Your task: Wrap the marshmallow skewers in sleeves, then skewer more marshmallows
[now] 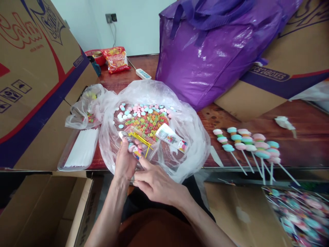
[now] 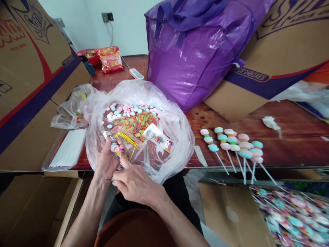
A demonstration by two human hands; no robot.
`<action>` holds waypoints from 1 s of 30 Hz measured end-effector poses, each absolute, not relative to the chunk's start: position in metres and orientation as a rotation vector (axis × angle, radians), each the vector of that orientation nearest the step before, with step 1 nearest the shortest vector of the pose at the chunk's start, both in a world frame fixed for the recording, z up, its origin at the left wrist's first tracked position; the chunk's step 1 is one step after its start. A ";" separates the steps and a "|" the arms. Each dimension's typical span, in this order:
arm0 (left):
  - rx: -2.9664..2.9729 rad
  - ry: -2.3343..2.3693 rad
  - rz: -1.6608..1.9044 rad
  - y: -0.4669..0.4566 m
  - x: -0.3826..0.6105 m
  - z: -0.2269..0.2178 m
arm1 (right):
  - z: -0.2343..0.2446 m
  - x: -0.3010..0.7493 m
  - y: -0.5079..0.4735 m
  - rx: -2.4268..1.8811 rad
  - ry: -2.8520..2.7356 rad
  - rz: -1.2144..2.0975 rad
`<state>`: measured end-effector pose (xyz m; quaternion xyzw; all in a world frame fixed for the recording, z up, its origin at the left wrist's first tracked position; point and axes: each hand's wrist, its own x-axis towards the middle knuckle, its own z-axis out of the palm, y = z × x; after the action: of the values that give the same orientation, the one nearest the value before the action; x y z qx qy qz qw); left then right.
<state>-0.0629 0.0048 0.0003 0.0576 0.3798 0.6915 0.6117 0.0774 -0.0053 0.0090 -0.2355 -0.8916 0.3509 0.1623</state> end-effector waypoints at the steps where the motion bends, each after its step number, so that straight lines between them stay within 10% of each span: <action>1: 0.117 0.861 1.595 0.005 -0.065 0.000 | 0.010 0.078 -0.008 -0.689 -2.561 0.964; 30: 0.106 0.867 1.655 0.005 -0.064 -0.015 | 0.004 0.063 -0.008 -0.845 -2.619 0.966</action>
<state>-0.0636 0.0052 -0.0146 0.0457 0.3730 0.7118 0.5934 0.0635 -0.0083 0.0040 -0.2879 -0.8923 0.3292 0.1120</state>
